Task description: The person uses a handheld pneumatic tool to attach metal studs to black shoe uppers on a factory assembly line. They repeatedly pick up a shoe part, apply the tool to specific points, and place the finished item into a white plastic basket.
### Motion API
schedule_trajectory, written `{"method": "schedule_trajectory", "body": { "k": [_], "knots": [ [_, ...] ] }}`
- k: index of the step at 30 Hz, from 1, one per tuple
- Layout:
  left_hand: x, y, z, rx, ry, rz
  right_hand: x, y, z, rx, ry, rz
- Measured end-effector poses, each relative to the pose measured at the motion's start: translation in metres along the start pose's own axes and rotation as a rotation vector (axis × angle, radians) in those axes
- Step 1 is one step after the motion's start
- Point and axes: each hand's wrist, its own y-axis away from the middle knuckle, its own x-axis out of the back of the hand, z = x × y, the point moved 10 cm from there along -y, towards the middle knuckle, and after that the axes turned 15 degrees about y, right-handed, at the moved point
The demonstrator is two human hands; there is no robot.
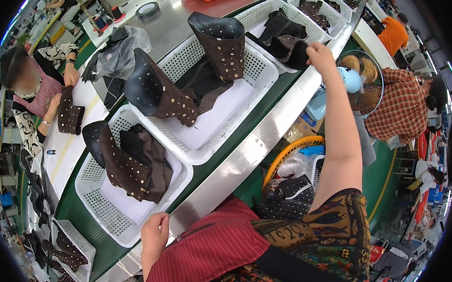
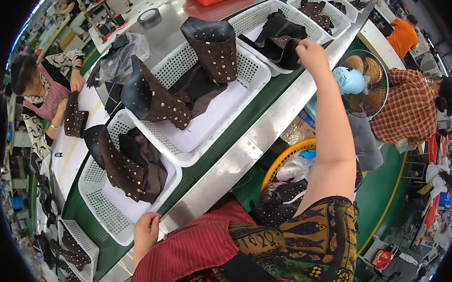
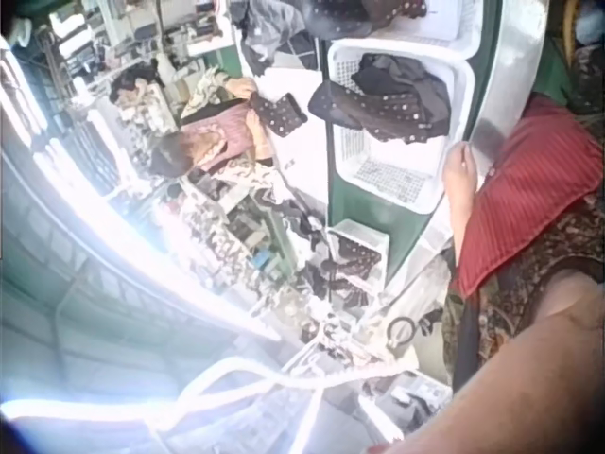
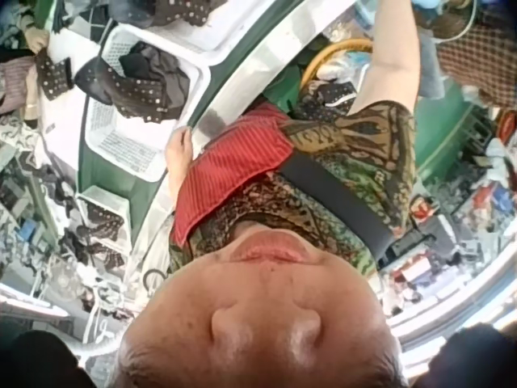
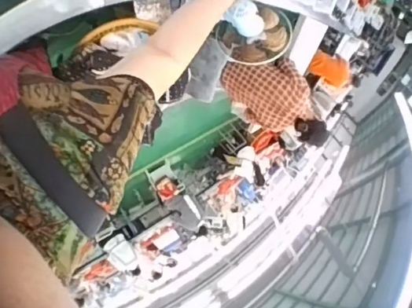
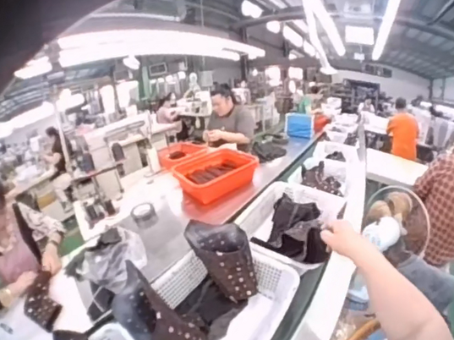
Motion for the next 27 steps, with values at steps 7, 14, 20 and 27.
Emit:
{"method": "schedule_trajectory", "body": {
  "k": [7,14,20,27],
  "knots": [
    [-0.002,0.005,0.0,-0.027,-0.06,0.019,-0.008,-0.004,-0.017,0.091,0.002,0.009],
    [-0.004,-0.002,0.012,-0.039,-0.139,0.024,-0.075,-0.036,-0.038,0.136,0.605,-0.067],
    [-0.004,-0.007,0.019,-0.02,-0.187,0.053,-0.113,-0.058,-0.065,0.077,0.923,-0.183],
    [-0.001,-0.003,0.016,-0.027,-0.169,0.067,-0.043,-0.069,-0.026,-0.125,0.447,0.201]
  ]
}}
